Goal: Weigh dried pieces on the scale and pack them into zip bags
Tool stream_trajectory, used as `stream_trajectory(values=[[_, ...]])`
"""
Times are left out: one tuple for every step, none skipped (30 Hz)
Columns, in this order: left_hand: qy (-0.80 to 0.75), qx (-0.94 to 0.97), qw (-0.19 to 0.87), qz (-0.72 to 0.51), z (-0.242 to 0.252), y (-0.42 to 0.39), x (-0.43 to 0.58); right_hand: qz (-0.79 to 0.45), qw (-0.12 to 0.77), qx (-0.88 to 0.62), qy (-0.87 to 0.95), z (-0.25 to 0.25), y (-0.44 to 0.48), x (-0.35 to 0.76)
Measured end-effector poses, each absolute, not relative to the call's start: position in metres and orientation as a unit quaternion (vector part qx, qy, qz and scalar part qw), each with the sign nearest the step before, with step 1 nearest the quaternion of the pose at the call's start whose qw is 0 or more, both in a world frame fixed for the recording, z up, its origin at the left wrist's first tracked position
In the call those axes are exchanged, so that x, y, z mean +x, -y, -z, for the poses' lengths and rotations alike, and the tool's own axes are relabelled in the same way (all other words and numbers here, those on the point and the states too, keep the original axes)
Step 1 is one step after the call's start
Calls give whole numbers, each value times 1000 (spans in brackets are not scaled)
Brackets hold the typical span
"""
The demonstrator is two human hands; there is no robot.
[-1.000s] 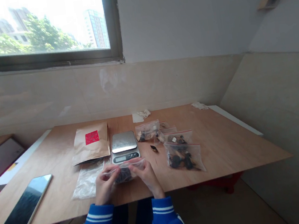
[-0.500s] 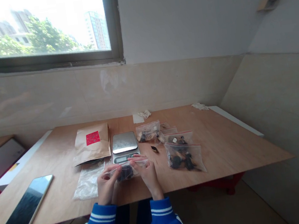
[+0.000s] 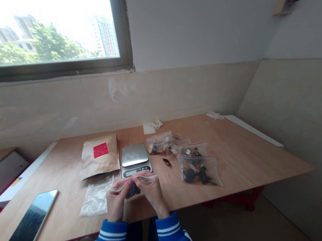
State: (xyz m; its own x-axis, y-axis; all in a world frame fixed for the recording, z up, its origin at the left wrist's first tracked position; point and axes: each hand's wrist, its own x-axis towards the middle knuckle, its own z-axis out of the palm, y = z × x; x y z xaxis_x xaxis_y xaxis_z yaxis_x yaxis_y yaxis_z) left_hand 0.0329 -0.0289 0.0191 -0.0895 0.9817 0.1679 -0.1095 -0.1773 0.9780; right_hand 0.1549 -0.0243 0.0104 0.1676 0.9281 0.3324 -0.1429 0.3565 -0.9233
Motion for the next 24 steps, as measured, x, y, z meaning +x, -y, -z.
stream_trajectory(values=[[-452,481,460,-594,-20,29,35,-400,661,-399,494,-11,24,152],[-460,473,456,-597,-20,29,36,-394,666,-404,488,-10,23,148],[-467,469,450,-599,-20,29,37,-389,671,-408,481,-10,23,145],[-474,468,441,-602,-19,28,38,-387,676,-411,474,-9,23,142],[-480,467,431,-604,-17,27,39,-387,680,-412,467,-9,22,140],[-486,467,422,-607,-16,27,39,-391,682,-411,461,-8,22,138],[-491,466,414,-609,-14,26,39,-398,683,-409,456,-8,22,137],[-496,462,408,-612,-13,25,39,-407,683,-406,451,-9,23,136],[-498,457,407,-615,-12,24,39,-416,682,-402,447,-9,23,137],[-499,450,410,-617,-12,24,39,-427,680,-398,444,-10,24,138],[-498,442,418,-619,-13,24,39,-439,676,-394,442,-10,25,140],[-496,432,429,-619,-14,24,39,-452,670,-391,441,-10,26,143],[-495,419,442,-619,-16,25,38,-463,664,-391,438,-10,27,145],[-496,403,454,-621,-18,25,37,-472,660,-396,430,-8,28,147],[-496,391,465,-620,-19,25,36,-477,659,-404,418,-6,28,150],[-496,381,474,-620,-20,25,35,-479,662,-413,402,-3,28,152],[-496,374,482,-618,-21,25,34,-477,668,-423,384,1,28,154],[-497,372,489,-612,-21,24,32,-474,675,-430,367,5,27,156],[-499,373,497,-605,-21,23,31,-470,681,-436,354,9,26,157],[-499,375,505,-597,-21,22,30,-468,685,-440,344,13,25,159],[-499,375,510,-591,-20,21,29,-466,688,-444,336,16,23,160],[-497,374,517,-588,-19,20,28,-465,690,-448,327,18,22,161],[-494,371,525,-586,-19,20,28,-465,691,-451,320,20,21,161],[-488,367,534,-585,-19,19,28,-464,693,-454,314,21,20,162]])
